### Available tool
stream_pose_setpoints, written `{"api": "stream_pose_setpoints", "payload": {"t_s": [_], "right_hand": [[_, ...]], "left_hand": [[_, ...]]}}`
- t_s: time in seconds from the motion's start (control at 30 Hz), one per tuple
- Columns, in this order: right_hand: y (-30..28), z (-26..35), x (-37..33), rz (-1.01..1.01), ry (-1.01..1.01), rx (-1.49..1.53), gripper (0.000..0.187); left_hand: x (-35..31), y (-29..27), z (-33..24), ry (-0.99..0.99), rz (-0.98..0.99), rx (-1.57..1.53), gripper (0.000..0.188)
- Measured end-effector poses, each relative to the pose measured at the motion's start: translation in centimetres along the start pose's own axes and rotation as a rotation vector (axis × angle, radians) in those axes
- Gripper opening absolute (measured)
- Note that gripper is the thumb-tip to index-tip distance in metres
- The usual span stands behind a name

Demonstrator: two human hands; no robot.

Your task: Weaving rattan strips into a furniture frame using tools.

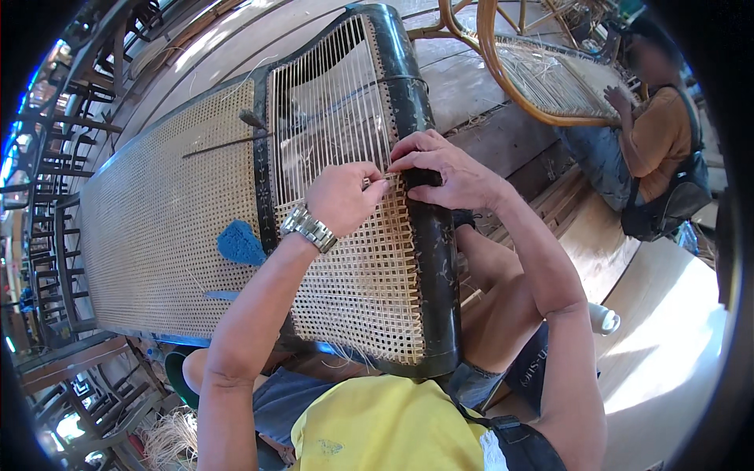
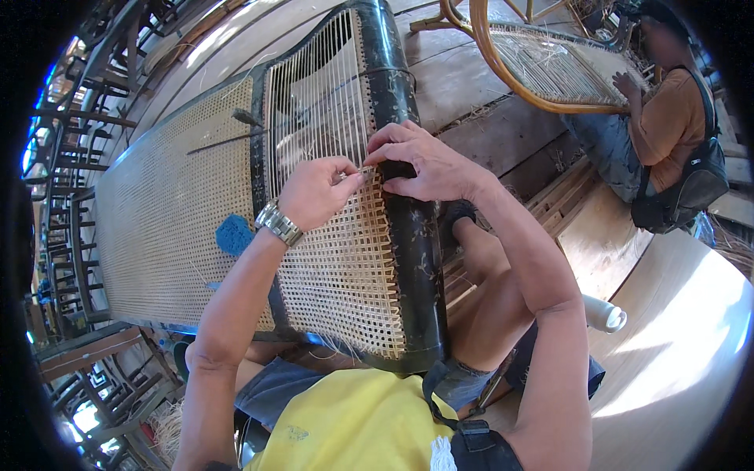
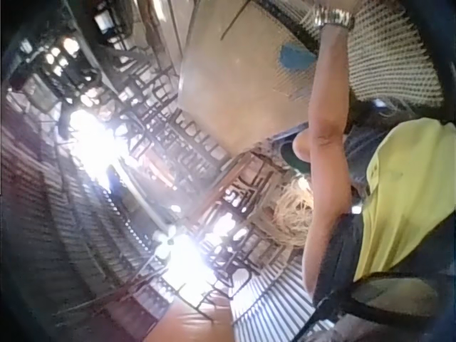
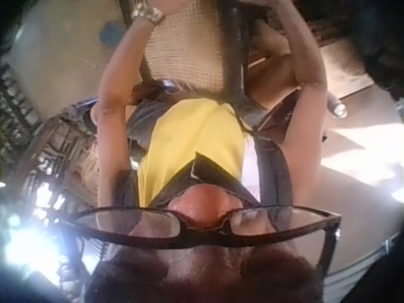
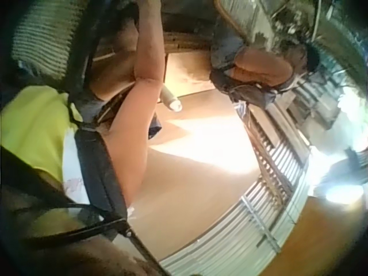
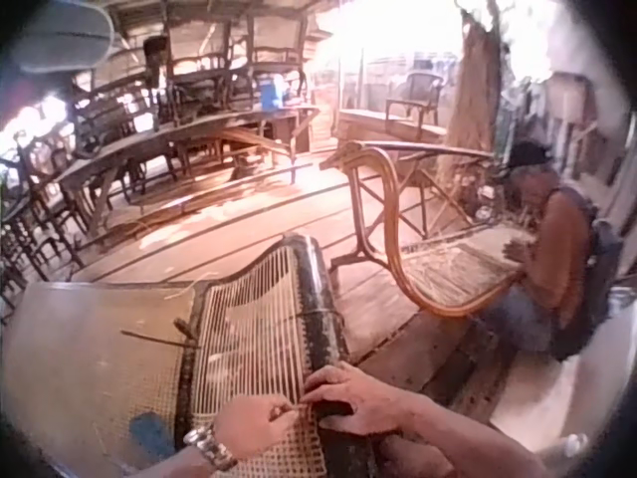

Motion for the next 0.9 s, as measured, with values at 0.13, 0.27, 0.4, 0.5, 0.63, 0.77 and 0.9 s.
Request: {"api": "stream_pose_setpoints", "payload": {"t_s": [0.13, 0.27, 0.4, 0.5, 0.63, 0.77, 0.9], "right_hand": [[0.3, 0.3, 0.3, 0.006, 0.036, -0.054, 0.040], [0.3, 0.0, 0.1, -0.008, 0.044, -0.054, 0.039], [-0.2, -0.3, 0.1, -0.065, 0.074, 0.087, 0.036], [-0.1, -0.1, 0.2, -0.046, 0.061, 0.066, 0.036], [0.2, -0.2, 0.0, -0.024, 0.002, -0.014, 0.030], [0.3, -0.1, 0.3, -0.050, 0.011, -0.038, 0.022], [0.6, -0.4, 0.8, -0.092, 0.038, -0.012, 0.014]], "left_hand": [[0.8, -0.1, 0.6, -0.027, 0.031, -0.100, 0.026], [-0.1, -0.9, -0.5, -0.053, -0.021, 0.029, 0.026], [-1.0, -0.6, -0.7, 0.015, -0.057, 0.145, 0.025], [-0.1, -0.2, -0.2, 0.000, 0.000, 0.058, 0.025], [-0.1, -0.4, -0.7, 0.037, -0.030, 0.035, 0.026], [0.0, -0.4, -0.6, 0.005, -0.030, 0.029, 0.024], [-0.4, -0.9, -0.8, 0.088, -0.095, 0.032, 0.022]]}}
Point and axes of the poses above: each hand's wrist, its own x-axis towards the middle knuckle, its own y-axis out of the palm, z = x × y, the point moved 5 cm from there along x, towards the middle knuckle, and after that the axes turned 5 degrees about -y, right-handed, at the moved point
